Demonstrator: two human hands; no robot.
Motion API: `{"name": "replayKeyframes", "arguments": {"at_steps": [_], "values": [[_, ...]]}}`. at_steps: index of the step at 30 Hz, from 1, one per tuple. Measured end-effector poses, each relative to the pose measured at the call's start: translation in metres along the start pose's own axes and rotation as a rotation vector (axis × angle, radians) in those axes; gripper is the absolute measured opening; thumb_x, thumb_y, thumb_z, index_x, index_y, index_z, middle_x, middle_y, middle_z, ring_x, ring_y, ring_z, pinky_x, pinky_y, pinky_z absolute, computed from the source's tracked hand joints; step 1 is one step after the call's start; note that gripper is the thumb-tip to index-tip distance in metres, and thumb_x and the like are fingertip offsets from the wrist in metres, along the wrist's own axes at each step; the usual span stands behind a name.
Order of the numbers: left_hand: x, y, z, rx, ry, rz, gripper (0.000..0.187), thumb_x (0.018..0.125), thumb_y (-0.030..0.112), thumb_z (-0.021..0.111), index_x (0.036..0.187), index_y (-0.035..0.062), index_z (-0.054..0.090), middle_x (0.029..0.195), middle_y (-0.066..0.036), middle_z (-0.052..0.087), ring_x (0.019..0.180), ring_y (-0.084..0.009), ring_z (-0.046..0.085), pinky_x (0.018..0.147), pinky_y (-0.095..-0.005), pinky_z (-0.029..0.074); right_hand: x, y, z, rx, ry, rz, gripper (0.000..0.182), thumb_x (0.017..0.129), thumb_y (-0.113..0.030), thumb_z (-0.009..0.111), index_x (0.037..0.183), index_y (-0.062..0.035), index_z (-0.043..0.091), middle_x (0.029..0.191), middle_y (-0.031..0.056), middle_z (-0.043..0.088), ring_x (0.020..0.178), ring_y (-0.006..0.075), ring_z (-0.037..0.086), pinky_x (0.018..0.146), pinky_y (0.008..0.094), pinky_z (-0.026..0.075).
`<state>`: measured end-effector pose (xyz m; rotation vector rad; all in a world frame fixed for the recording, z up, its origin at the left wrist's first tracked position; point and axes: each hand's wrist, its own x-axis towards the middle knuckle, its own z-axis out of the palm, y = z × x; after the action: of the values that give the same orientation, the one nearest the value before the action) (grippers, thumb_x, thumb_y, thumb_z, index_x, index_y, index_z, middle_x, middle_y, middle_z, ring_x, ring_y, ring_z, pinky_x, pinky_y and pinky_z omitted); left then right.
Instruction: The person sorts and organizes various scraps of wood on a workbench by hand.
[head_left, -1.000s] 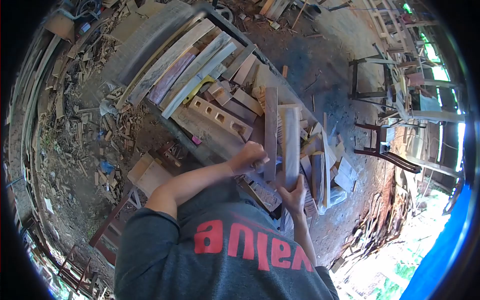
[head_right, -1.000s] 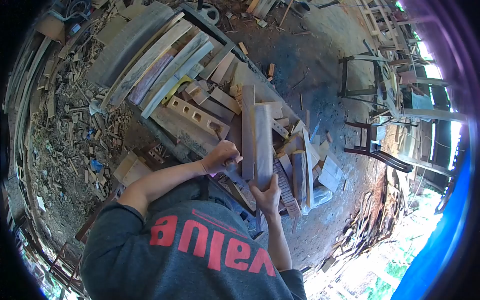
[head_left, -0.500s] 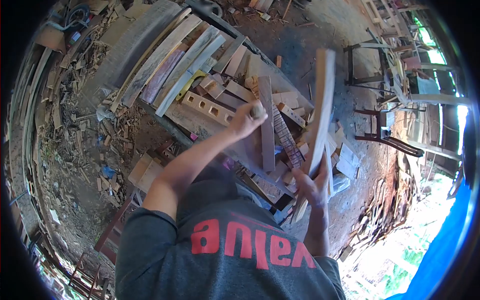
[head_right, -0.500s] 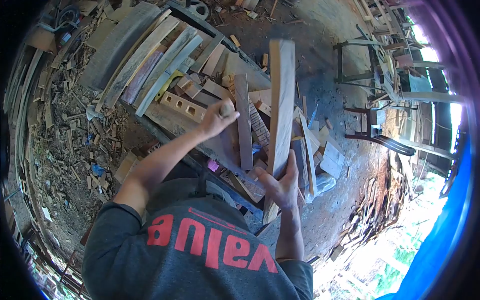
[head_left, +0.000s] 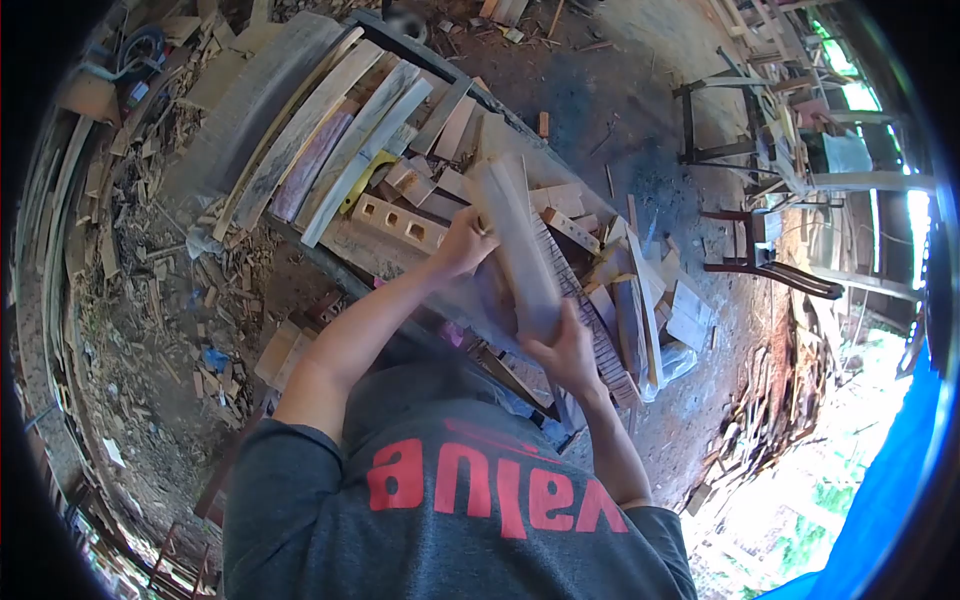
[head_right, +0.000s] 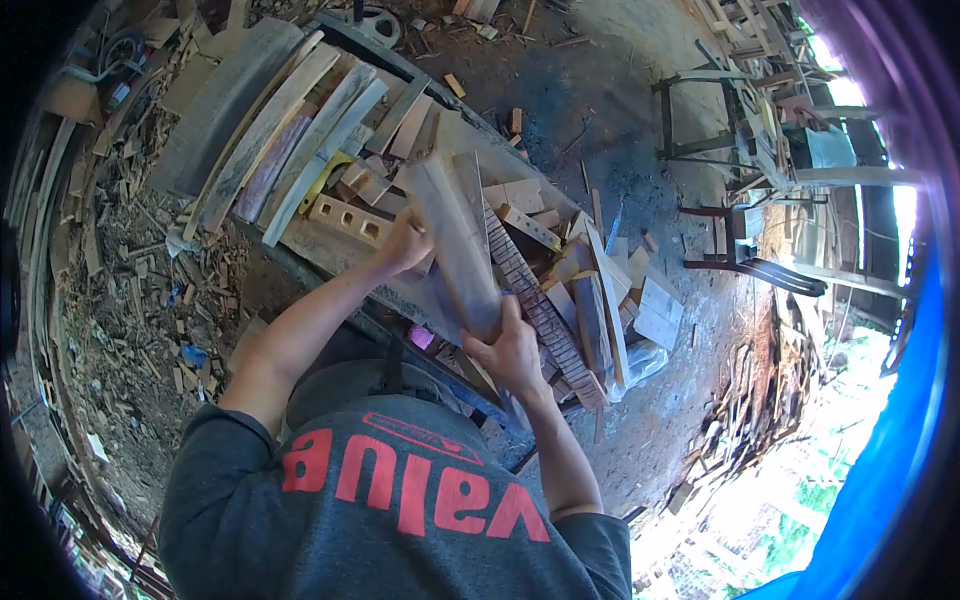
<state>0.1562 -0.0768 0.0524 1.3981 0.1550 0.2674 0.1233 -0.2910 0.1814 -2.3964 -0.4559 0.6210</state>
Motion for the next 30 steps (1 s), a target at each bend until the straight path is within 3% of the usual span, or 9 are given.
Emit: {"name": "replayKeyframes", "arguments": {"at_steps": [2, 6, 8, 12, 15, 17, 19, 27, 30], "values": [[-0.006, -0.015, 0.001, -0.059, -0.011, 0.027, 0.017, 0.083, 0.009, 0.072, 0.086, 0.0023, 0.056, 0.074, -0.008, 0.063, 0.073, -0.0104, 0.059, 0.067, -0.032, 0.047, -0.001, 0.017, 0.005, -0.037, 0.034, 0.005, 0.054, 0.073, -0.032, 0.077, 0.101, 0.0003, 0.045, 0.069, 0.0225, 0.061, 0.066, 0.0396, 0.065, 0.063, 0.0457, 0.05], [-0.037, 0.014, 0.0, 0.21, -0.058, -0.068, 0.015, 0.083, -0.002, 0.066, 0.083, 0.0059, 0.054, 0.075, -0.002, 0.061, 0.072, -0.0107, 0.058, 0.064, -0.0319, 0.045, 0.002, 0.016, -0.002, 0.008, 0.085, 0.095, 0.056, 0.073, -0.034, 0.076, 0.104, -0.0001, 0.044, 0.071, 0.0239, 0.062, 0.067, 0.0419, 0.064, 0.063, 0.0471, 0.049], [-0.061, -0.006, 0.006, 0.387, -0.11, 0.439, 0.019, 0.081, 0.0, 0.07, 0.08, 0.0082, 0.053, 0.075, -0.003, 0.056, 0.07, -0.0173, 0.057, 0.064, -0.0333, 0.044, 0.003, 0.023, 0.003, 0.081, 0.151, 0.141, 0.056, 0.073, -0.034, 0.077, 0.105, -0.0011, 0.045, 0.074, 0.0244, 0.064, 0.072, 0.0419, 0.066, 0.064, 0.0461, 0.05], [-0.093, -0.018, 0.001, 0.52, -0.412, 0.609, 0.024, 0.077, 0.004, 0.075, 0.079, 0.0094, 0.051, 0.075, -0.005, 0.053, 0.068, -0.0241, 0.055, 0.063, -0.0346, 0.044, -0.006, 0.031, 0.006, 0.099, 0.149, 0.161, 0.056, 0.073, -0.034, 0.077, 0.106, -0.0016, 0.045, 0.077, 0.0246, 0.064, 0.074, 0.0418, 0.067, 0.065, 0.0448, 0.05], [-0.094, -0.001, 0.003, 0.447, -0.311, 0.525, 0.025, 0.079, 0.008, 0.076, 0.078, 0.0094, 0.05, 0.074, -0.003, 0.053, 0.067, -0.018, 0.054, 0.062, -0.0321, 0.043, -0.018, 0.029, 0.0, 0.122, 0.123, 0.2, 0.056, 0.072, -0.033, 0.078, 0.104, -0.0012, 0.045, 0.079, 0.024, 0.065, 0.075, 0.0386, 0.068, 0.067, 0.0421, 0.051], [-0.073, 0.017, 0.002, 0.318, -0.075, 0.164, 0.027, 0.083, 0.009, 0.075, 0.076, 0.0092, 0.049, 0.073, 0.0, 0.05, 0.066, -0.0109, 0.049, 0.062, -0.0283, 0.042, -0.017, 0.024, -0.006, 0.206, 0.149, 0.158, 0.054, 0.072, -0.031, 0.079, 0.103, -0.0003, 0.046, 0.08, 0.0228, 0.066, 0.075, 0.0342, 0.068, 0.068, 0.0396, 0.051], [-0.049, 0.025, -0.006, 0.136, -0.028, -0.031, 0.029, 0.084, 0.008, 0.074, 0.077, 0.0107, 0.046, 0.071, 0.004, 0.045, 0.067, -0.007, 0.047, 0.061, -0.0275, 0.041, -0.014, 0.016, -0.014, 0.239, 0.173, 0.145, 0.054, 0.072, -0.029, 0.079, 0.104, 0.0012, 0.048, 0.081, 0.0214, 0.066, 0.074, 0.0289, 0.068, 0.069, 0.0374, 0.052], [-0.004, 0.02, -0.034, 0.164, -0.18, -0.01, 0.028, 0.086, 0.015, 0.074, 0.075, 0.0103, 0.048, 0.073, 0.006, 0.043, 0.068, -0.006, 0.041, 0.063, -0.0234, 0.037, -0.012, -0.052, -0.061, 0.305, 0.159, 0.019, 0.058, 0.072, -0.027, 0.079, 0.111, 0.0025, 0.048, 0.084, 0.0181, 0.066, 0.076, 0.0201, 0.067, 0.069, 0.0332, 0.052], [-0.004, 0.028, -0.033, 0.14, -0.151, -0.074, 0.028, 0.085, 0.013, 0.074, 0.075, 0.0099, 0.048, 0.072, 0.006, 0.043, 0.067, -0.0052, 0.041, 0.064, -0.023, 0.038, -0.019, -0.068, -0.067, 0.366, 0.156, -0.056, 0.062, 0.071, -0.021, 0.08, 0.119, 0.0031, 0.048, 0.093, 0.01, 0.064, 0.082, 0.0133, 0.06, 0.072, 0.0293, 0.051]]}}
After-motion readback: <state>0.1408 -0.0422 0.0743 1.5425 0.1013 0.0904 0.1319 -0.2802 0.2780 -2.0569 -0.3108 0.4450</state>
